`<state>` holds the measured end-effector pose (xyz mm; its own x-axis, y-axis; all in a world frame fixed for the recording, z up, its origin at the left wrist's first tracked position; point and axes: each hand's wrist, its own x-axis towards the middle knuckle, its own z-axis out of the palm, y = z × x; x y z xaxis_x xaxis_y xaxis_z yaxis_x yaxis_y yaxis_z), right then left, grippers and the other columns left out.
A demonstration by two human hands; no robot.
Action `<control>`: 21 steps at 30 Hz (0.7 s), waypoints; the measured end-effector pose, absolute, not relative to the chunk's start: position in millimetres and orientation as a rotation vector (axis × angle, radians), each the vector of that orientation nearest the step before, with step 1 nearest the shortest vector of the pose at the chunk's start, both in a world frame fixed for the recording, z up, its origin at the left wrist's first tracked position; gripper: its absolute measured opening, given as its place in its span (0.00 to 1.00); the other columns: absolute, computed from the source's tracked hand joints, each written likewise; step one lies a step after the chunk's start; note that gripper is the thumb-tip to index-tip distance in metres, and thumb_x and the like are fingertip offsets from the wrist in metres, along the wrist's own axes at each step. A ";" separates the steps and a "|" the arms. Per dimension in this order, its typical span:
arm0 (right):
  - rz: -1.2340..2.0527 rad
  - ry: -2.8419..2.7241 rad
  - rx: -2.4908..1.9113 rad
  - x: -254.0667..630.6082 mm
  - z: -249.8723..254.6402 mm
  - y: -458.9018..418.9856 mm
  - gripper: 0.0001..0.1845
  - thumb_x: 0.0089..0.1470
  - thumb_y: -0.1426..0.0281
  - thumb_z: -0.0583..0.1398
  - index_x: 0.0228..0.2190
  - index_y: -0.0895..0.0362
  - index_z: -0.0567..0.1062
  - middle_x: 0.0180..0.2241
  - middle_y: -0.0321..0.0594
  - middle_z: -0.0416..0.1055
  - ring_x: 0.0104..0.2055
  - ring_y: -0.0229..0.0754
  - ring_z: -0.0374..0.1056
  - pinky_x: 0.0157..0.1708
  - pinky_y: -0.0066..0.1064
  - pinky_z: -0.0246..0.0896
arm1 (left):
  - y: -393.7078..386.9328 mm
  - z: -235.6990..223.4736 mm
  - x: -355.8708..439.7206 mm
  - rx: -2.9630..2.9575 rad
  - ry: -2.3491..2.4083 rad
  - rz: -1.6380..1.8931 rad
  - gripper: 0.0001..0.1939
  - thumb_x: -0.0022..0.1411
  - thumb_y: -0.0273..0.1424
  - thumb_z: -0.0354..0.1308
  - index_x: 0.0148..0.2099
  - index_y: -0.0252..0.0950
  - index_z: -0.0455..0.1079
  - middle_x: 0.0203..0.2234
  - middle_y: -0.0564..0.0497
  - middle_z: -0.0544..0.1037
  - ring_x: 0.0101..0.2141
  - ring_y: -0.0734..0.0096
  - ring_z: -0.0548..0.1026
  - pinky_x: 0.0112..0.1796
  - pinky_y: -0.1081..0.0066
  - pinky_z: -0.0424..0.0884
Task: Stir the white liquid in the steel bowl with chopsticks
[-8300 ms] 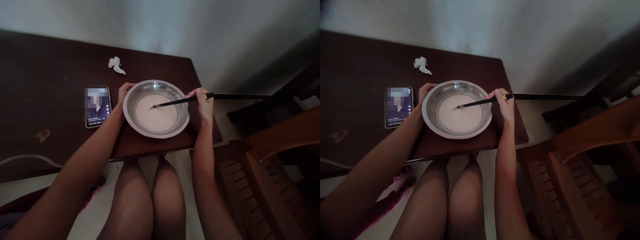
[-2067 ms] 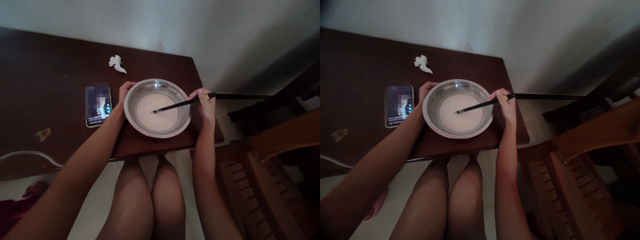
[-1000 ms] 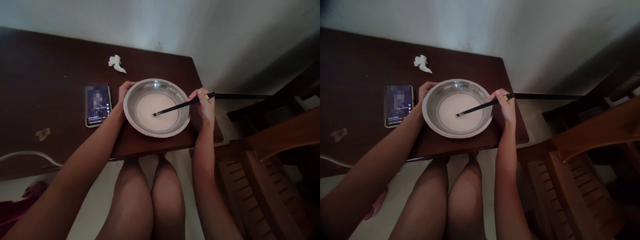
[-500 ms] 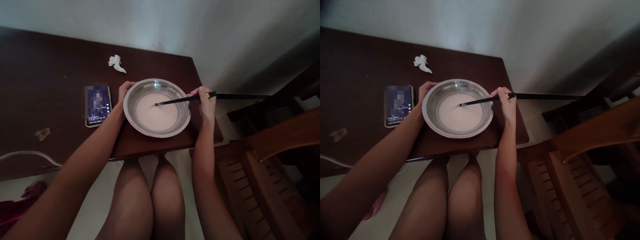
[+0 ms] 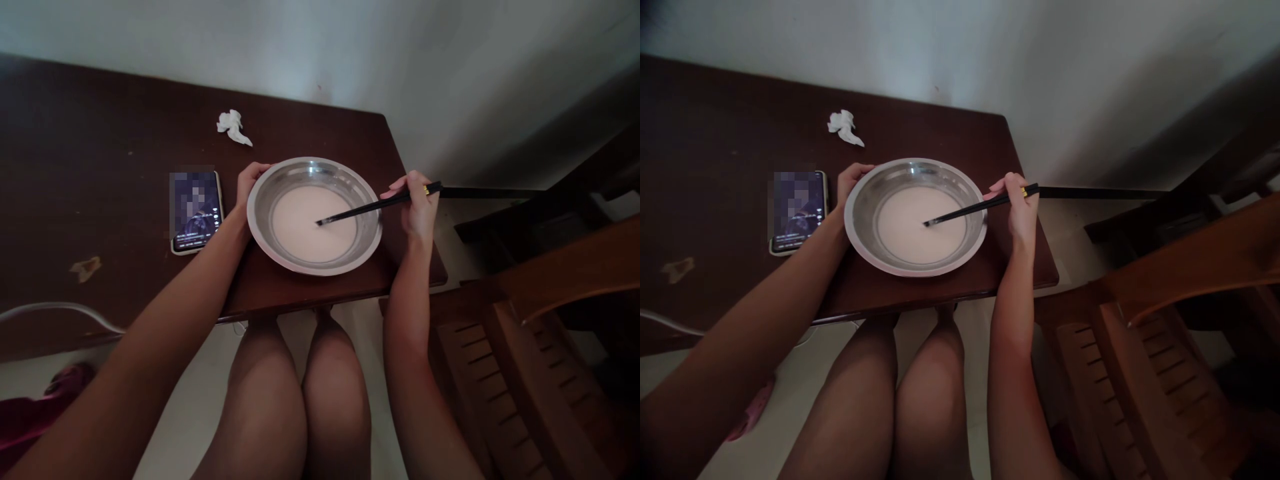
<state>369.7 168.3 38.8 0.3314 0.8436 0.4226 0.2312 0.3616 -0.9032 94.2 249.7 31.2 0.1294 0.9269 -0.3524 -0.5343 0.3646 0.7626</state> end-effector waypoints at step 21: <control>0.513 -1.210 -1.095 371.7 35.4 169.6 0.31 0.60 0.38 0.58 0.26 0.51 0.77 0.21 0.30 0.72 0.27 0.37 0.78 0.35 0.35 0.76 | 250.9 30.5 94.7 0.524 0.928 1.158 0.22 0.69 0.24 0.49 0.23 0.37 0.73 0.18 0.51 0.74 0.23 0.69 0.73 0.38 0.70 0.74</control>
